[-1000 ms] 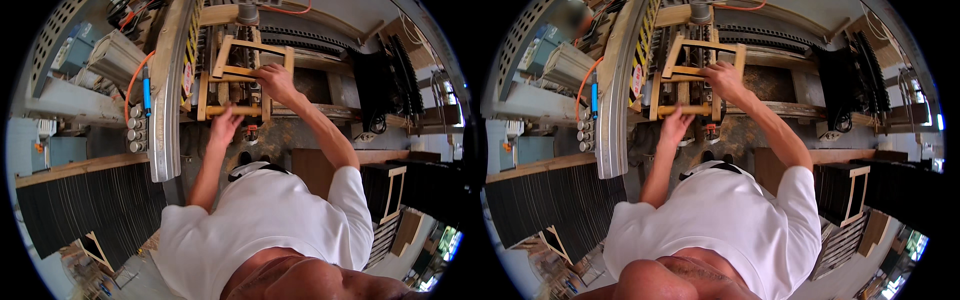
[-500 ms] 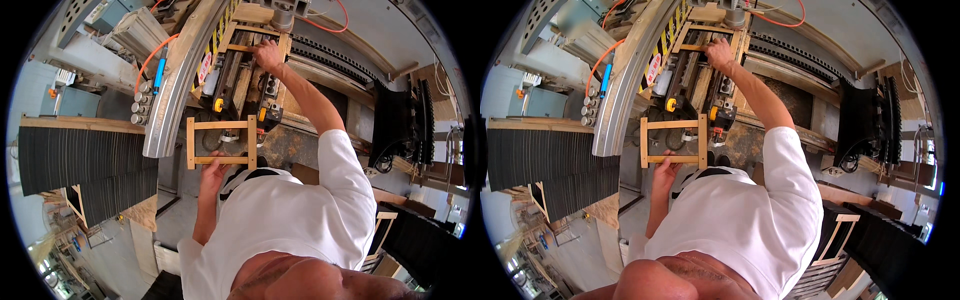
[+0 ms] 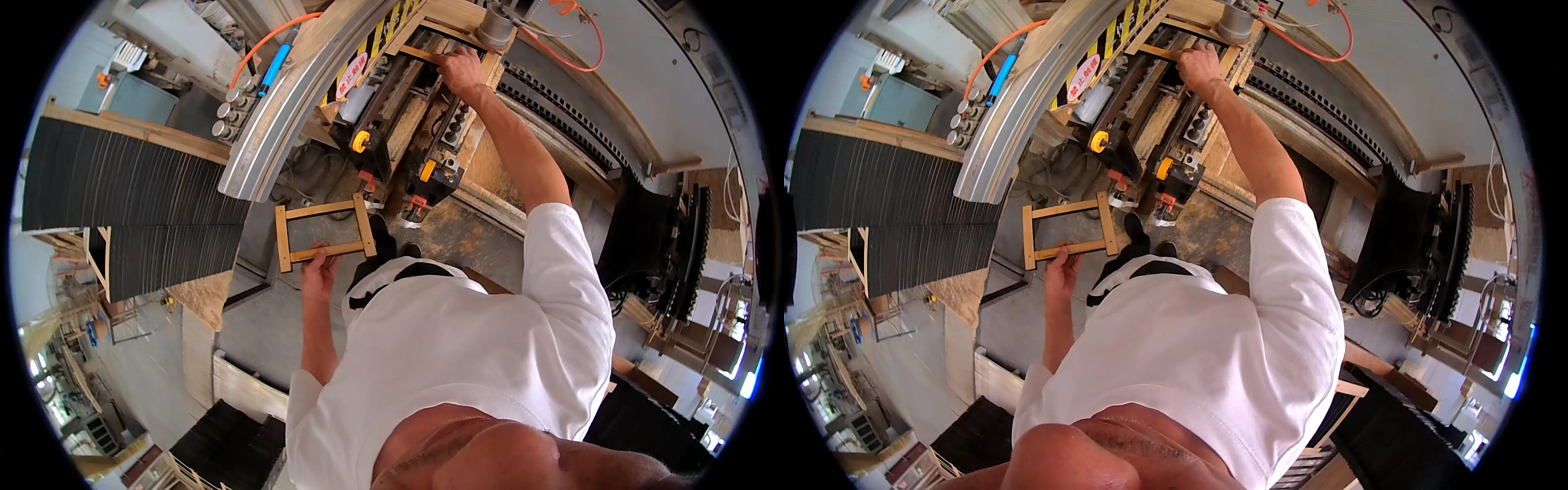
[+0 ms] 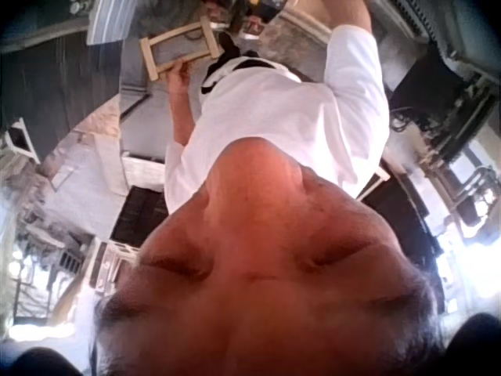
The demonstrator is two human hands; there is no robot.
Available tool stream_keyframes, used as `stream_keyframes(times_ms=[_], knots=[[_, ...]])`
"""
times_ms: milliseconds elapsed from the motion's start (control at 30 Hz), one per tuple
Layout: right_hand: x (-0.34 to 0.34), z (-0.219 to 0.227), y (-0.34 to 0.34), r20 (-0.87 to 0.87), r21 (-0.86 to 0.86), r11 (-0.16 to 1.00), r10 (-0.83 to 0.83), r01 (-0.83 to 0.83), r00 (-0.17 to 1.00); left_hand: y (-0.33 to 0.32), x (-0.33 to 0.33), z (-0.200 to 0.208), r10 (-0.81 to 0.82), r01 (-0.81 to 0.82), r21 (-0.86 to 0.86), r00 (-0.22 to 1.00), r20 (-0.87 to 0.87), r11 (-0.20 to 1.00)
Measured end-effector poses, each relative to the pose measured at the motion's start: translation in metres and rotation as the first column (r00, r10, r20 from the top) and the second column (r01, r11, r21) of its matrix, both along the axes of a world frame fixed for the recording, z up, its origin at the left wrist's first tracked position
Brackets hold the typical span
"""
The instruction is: The person repeatedly picks up small wooden frames and runs them against a stationary sanding machine to smooth the edges. They handle the frames one at a time, rotating them to sand different sides before placing them back on the workbench.
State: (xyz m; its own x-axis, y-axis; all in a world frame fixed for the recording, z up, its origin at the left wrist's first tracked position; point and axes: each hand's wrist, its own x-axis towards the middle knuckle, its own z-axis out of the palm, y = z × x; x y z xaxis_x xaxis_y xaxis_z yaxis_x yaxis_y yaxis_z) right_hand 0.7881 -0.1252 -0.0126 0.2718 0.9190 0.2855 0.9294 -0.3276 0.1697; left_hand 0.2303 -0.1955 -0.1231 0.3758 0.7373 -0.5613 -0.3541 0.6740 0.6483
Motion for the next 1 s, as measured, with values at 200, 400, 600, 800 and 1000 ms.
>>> stream_keyframes(times_ms=[200, 400, 600, 800, 1000], knots=[[0.005, -0.001, -0.001, -0.022, 0.037, 0.998, 0.05, -0.049, 0.999, -0.012, -0.003, -0.005, 0.022, -0.024, -0.016, 0.997, -0.071, 1.0], [0.005, -0.001, -0.003, -0.068, 0.095, 0.993, 0.076, -0.07, 0.995, -0.02, -0.009, 0.011, 0.013, -0.001, 0.078, 0.987, -0.161, 0.997], [0.001, 0.011, -0.006, -0.046, -0.015, 1.0, 0.019, -0.02, 0.999, -0.023, -0.033, 0.073, 0.03, 0.089, 0.321, 0.938, -0.347, 0.943], [-0.001, 0.027, -0.011, -0.047, -0.127, 0.988, -0.094, 0.088, 0.994, -0.006, -0.101, 0.177, 0.144, 0.087, 0.575, 0.928, -0.344, 0.813], [-0.061, 0.062, -0.009, -0.113, 0.157, 0.987, 0.009, 0.009, 0.994, 0.021, -0.228, 0.266, 0.439, -0.148, 0.784, 0.882, -0.171, 0.603]])
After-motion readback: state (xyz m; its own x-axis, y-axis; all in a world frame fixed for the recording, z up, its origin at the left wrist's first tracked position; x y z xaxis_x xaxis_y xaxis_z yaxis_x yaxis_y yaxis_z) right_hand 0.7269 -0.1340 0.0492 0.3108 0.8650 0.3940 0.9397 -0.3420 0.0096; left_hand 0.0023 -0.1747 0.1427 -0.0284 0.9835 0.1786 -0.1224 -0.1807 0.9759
